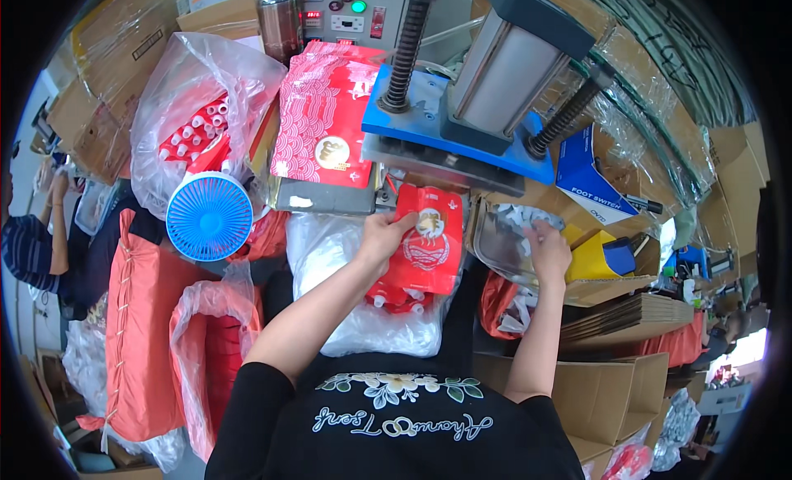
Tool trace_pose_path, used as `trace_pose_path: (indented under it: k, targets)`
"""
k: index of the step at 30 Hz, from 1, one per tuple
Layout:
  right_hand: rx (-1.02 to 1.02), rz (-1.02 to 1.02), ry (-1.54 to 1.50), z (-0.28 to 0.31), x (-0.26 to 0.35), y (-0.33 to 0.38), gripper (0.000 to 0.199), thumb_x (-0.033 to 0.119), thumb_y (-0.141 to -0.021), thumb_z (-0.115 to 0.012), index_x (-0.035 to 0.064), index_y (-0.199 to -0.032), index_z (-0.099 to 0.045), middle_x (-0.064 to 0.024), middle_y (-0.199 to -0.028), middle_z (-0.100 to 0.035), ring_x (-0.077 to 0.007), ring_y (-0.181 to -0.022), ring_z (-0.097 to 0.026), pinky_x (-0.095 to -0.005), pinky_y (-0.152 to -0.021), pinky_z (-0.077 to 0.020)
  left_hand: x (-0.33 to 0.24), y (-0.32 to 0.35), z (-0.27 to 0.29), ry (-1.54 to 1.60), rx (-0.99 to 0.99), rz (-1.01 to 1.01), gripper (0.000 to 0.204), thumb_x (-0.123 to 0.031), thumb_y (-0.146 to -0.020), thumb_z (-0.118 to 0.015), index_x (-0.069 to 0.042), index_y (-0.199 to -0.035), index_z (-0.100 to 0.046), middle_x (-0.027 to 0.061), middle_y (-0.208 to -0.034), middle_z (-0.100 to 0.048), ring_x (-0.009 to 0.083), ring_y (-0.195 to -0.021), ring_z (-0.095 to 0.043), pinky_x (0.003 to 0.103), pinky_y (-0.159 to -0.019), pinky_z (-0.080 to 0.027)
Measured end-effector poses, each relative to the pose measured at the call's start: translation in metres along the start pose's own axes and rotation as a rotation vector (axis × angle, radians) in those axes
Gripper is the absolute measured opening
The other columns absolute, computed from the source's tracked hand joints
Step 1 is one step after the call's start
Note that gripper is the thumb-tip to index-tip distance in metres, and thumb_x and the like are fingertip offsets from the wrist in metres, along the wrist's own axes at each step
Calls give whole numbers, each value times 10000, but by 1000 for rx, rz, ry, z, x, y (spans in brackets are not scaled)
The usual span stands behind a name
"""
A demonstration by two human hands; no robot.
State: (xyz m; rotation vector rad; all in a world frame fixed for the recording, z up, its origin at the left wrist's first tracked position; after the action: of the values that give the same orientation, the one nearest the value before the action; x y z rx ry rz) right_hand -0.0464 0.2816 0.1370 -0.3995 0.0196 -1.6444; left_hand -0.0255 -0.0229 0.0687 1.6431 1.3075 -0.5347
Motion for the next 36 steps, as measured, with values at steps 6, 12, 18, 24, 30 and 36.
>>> trace_pose_path:
  k: [6,12,18,24,30,36]
  targets:
    - [20,18,-6,-34,13,7,369,213,-807,-704,95,-1147,-622,-142,-985,-684,-356,-900,-657,-451,-758,-512,-39,-13,20,-654,56,-411,243,-199,-896,-684,10,-1018,-702,64,-870,-720,116,-704,-654,295,-648,-532]
    - [-24,206,19,-23,21,28,441,144,-766,-716,96,-1179,-568,-174,-999,-631,-373,-912,-627,-446,-780,-494,-82,7,98,-1573,-333,-926,745,-401,-766,-742,-144,-1404,-457,110,-1482,-404,295,-1400,-320,509,-1144,-161]
    - [-27,171,-182,-7,20,28,212,89,-828,-667,41,-1034,-647,-159,-979,-605,-331,-888,-622,-418,-740,-487,-82,40,115,-1300,-360,-996,151,-154,-828,-691,-117,-971,-722,36,-996,-691,242,-1069,-596,523,-1097,-226]
    - [133,232,-867,-1,81,30,149,35,-758,-747,20,-888,-675,-47,-914,-558,-155,-851,-561,-273,-694,-455,-46,68,68,-674,-6,-556,78,-9,-835,-688,11,-909,-701,23,-815,-688,71,-767,-610,233,-703,-484]
    - [441,674,-652,11,155,51,248,111,-693,-802,12,-846,-634,-85,-842,-533,-242,-796,-559,-323,-697,-445,6,61,57,-789,189,-419,94,-15,-856,-673,42,-924,-704,49,-867,-687,80,-771,-628,242,-700,-505]
    - [656,624,-787,-6,152,43,273,118,-707,-802,16,-904,-644,-62,-891,-566,-195,-863,-584,-307,-724,-455,15,58,53,-655,354,-281,148,-94,-881,-677,33,-953,-703,32,-778,-669,68,-715,-599,237,-638,-491]
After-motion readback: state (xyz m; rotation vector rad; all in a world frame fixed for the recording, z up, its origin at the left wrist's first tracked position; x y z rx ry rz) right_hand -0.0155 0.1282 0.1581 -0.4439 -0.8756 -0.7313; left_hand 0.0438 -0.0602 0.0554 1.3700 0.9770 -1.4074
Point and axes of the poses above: each hand's wrist, its own y-axis away from the middle knuckle, its own z-axis out of the back of the hand, x = y × z, the point moved 4 cm from there along -y, towards the middle knuckle
